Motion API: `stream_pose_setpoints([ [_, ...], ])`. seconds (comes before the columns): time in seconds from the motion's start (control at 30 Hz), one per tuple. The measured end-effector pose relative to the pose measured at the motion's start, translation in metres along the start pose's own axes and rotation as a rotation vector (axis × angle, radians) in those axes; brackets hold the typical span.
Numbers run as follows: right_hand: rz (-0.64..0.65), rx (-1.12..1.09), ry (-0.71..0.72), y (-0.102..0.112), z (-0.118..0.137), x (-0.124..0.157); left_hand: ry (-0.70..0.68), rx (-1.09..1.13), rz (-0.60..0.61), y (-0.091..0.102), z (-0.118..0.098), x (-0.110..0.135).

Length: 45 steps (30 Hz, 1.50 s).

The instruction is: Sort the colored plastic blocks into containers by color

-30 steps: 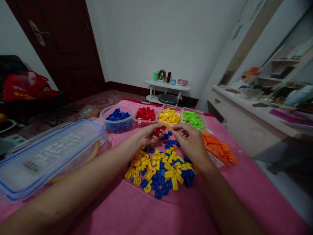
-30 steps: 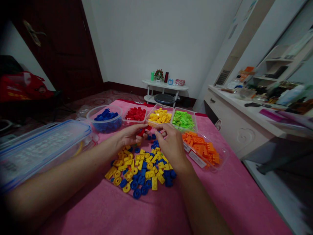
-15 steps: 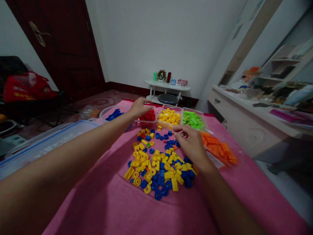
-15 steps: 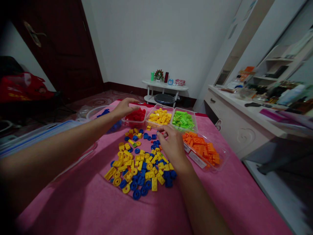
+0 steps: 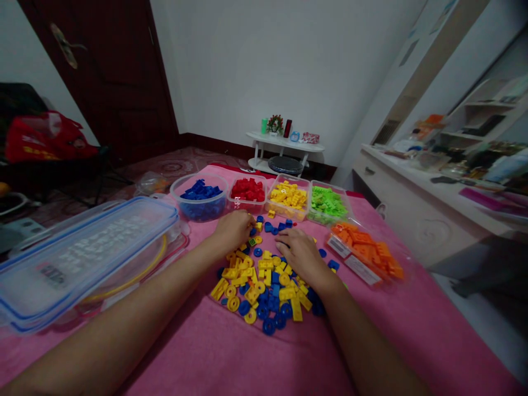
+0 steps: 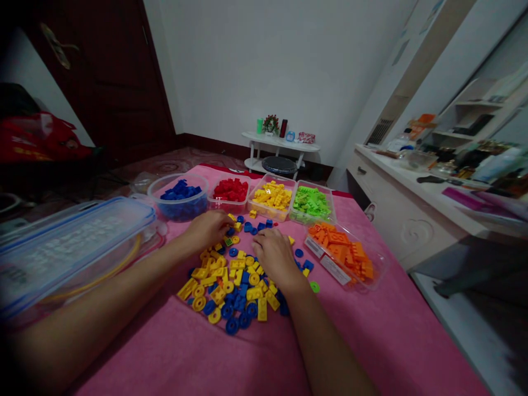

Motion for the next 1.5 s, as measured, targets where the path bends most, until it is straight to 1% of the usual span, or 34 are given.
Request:
stream_pose_setpoints([
  [0.1,0.009,0.042,0.012,0.002,0.002,0.000,-0.011,-0.041,0.033,-0.003,0.005,0.001],
  [0.17,0.008,0.025,0.004,0.005,0.002,0.000,-0.018,-0.047,0.057,-0.004,0.009,0.002],
  [0.23,-0.028,-0.023,-0.020,0.010,0.000,0.000,-0.018,-0.028,0.059,-0.003,0.010,0.004],
  [0.3,-0.109,-0.082,-0.050,0.018,-0.004,-0.001,-0.016,-0.001,-0.009,0.000,0.007,0.004],
  [0.37,-0.213,-0.138,-0.080,0.024,-0.011,-0.002,-0.052,0.044,-0.120,0.003,0.000,0.004],
  [0.43,-0.289,-0.178,-0.099,0.025,-0.020,-0.004,-0.142,0.114,-0.207,0.000,-0.011,0.003],
  [0.5,-0.318,-0.198,-0.116,0.019,-0.031,-0.007,-0.243,0.162,-0.216,-0.010,-0.021,0.001],
  [0.63,-0.257,-0.190,-0.177,-0.003,-0.053,-0.017,-0.383,0.083,-0.105,-0.034,-0.034,0.000],
  [0.7,-0.206,-0.187,-0.184,-0.012,-0.059,-0.021,-0.420,0.037,-0.077,-0.038,-0.037,0.001],
  [0.77,-0.169,-0.190,-0.177,-0.017,-0.062,-0.024,-0.420,0.016,-0.083,-0.038,-0.038,0.002],
  [0.9,-0.150,-0.176,-0.191,-0.015,-0.064,-0.025,-0.397,0.014,-0.098,-0.037,-0.038,0.002],
  [1.07,-0.098,-0.073,-0.253,-0.011,-0.063,-0.025,-0.391,0.056,-0.106,-0.036,-0.035,0.001],
  [1.27,-0.058,0.024,-0.221,-0.011,-0.055,-0.024,-0.399,0.115,-0.133,-0.038,-0.032,0.001],
  [1.37,-0.058,0.026,-0.241,-0.009,-0.055,-0.024,-0.364,0.178,-0.209,-0.036,-0.027,0.000],
  [1.43,-0.077,0.011,-0.264,-0.006,-0.057,-0.023,-0.355,0.230,-0.305,-0.028,-0.025,0.000],
  [1.5,-0.123,-0.008,-0.269,-0.002,-0.059,-0.021,-0.366,0.287,-0.409,-0.016,-0.025,0.000],
])
Point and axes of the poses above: each hand's wrist, its own x-axis away from the middle knuckle, its own y-axis out of the back of the hand, z = x × y, the point moved 5 cm from there along -x, towards the middle knuckle, and after that the axes turned 5 degrees about -y, right-handed, at the moved point
